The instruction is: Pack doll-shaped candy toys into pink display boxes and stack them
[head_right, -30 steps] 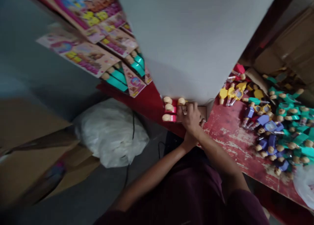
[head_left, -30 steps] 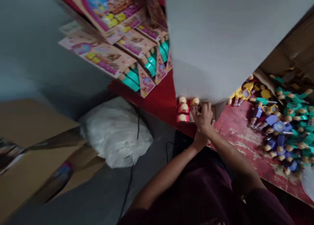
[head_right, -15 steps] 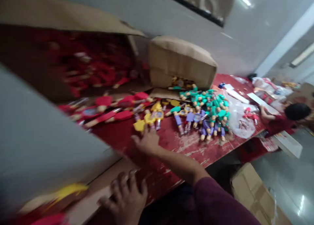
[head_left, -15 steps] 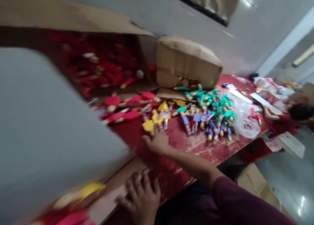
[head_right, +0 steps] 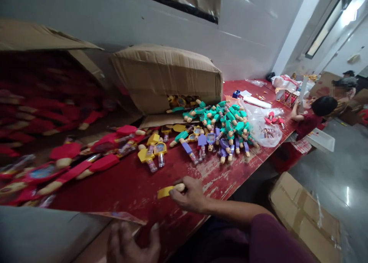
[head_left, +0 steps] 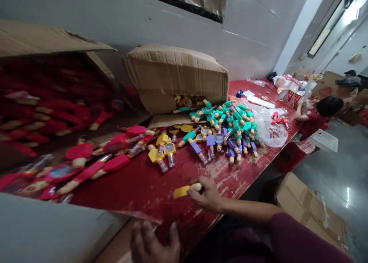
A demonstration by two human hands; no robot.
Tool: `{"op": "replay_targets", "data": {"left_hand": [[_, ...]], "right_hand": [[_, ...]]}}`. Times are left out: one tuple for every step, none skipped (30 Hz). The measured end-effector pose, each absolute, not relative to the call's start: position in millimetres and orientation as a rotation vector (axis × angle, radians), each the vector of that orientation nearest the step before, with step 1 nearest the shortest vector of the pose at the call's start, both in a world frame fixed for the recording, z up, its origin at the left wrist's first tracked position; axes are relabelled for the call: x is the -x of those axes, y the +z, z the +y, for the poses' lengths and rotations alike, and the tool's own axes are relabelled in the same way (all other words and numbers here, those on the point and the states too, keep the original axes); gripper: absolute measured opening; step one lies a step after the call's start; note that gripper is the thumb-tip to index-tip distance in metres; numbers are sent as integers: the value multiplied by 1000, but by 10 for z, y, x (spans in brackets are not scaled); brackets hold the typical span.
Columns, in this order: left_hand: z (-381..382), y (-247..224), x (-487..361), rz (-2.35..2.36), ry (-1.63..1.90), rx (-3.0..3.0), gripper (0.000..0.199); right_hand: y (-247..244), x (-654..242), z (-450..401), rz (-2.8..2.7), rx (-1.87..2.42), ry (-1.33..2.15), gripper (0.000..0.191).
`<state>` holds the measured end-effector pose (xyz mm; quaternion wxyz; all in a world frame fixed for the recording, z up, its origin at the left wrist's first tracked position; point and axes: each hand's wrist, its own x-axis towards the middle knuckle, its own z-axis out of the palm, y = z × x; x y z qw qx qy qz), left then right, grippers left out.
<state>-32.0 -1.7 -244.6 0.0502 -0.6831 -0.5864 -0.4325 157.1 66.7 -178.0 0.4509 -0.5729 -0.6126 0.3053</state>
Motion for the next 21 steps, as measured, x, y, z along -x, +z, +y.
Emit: {"op": "replay_targets", "data": {"left_hand": [[62, -2421, 288, -1715, -1323, 2180, 93], [125, -2405, 240, -1639, -1329, 2288, 84], [162, -2396, 183, -1572, -1346, 2394, 71], [164, -2389, 120, -1528, -1379, 2486, 57], [128, -2378, 59, -1515, -1424, 2556, 44], [59, -2357, 4, -1557, -1486, 2571, 34], [-32, -2326, -42, -1661, -1516, 2571, 29], [-130, -2285, -78, -1765, -1523, 2549, 29], [-220, -2239, -100, -1849, -1527, 2507, 30], [-291, -2198, -104, -1906, -1515, 2478, 33], [-340, -2168, -85, -1975, -1482, 2456, 35], [-373, -2154, -43, -2058, -1446, 2410, 37], [-398, -2157, 19, -2158, -1413, 2320, 38], [-426, -2178, 95, -2261, -1366, 2188, 40], [-460, -2212, 174, -2348, -1300, 2054, 43], [-500, -2258, 248, -2421, -1216, 1923, 47], [-543, -2313, 311, -2480, -1118, 1813, 51], [-585, -2375, 362, -2527, -1014, 1734, 56], [-621, -2440, 400, -2564, -915, 1688, 60], [-649, -2507, 427, -2591, -825, 1676, 63], [-670, -2572, 446, -2604, -751, 1690, 65]], "right_hand": [[-1642, -1715, 543, -1501, 1365, 836, 29], [-1501, -1837, 441, -1494, 1319, 919, 33], [-1362, -1935, 361, -1489, 1280, 988, 37], [-1231, -2008, 302, -1494, 1248, 1035, 39], [-1113, -2057, 259, -1511, 1225, 1048, 40], [-1011, -2085, 230, -1547, 1206, 1046, 41], [-931, -2095, 213, -1606, 1183, 1041, 41], [-877, -2091, 210, -1681, 1155, 1035, 42], [-850, -2074, 225, -1774, 1118, 1067, 41], [-853, -2042, 258, -1845, 1081, 1094, 37], [-882, -1991, 307, -1899, 1054, 1110, 34], [-934, -1915, 364, -1944, 1030, 1127, 31], [-1000, -1813, 421, -1974, 1012, 1124, 30], [-1071, -1686, 470, -2001, 993, 1111, 30], [-1139, -1537, 507, -2027, 965, 1088, 31], [-1202, -1373, 534, -2055, 926, 1057, 31], [-1257, -1199, 554, -2090, 873, 1021, 31], [-1306, -1022, 574, -2135, 807, 983, 29], [-1351, -849, 596, -2183, 737, 943, 27], [-1395, -686, 623, -2229, 669, 905, 26], [-1439, -542, 652, -2274, 606, 868, 25]]}}
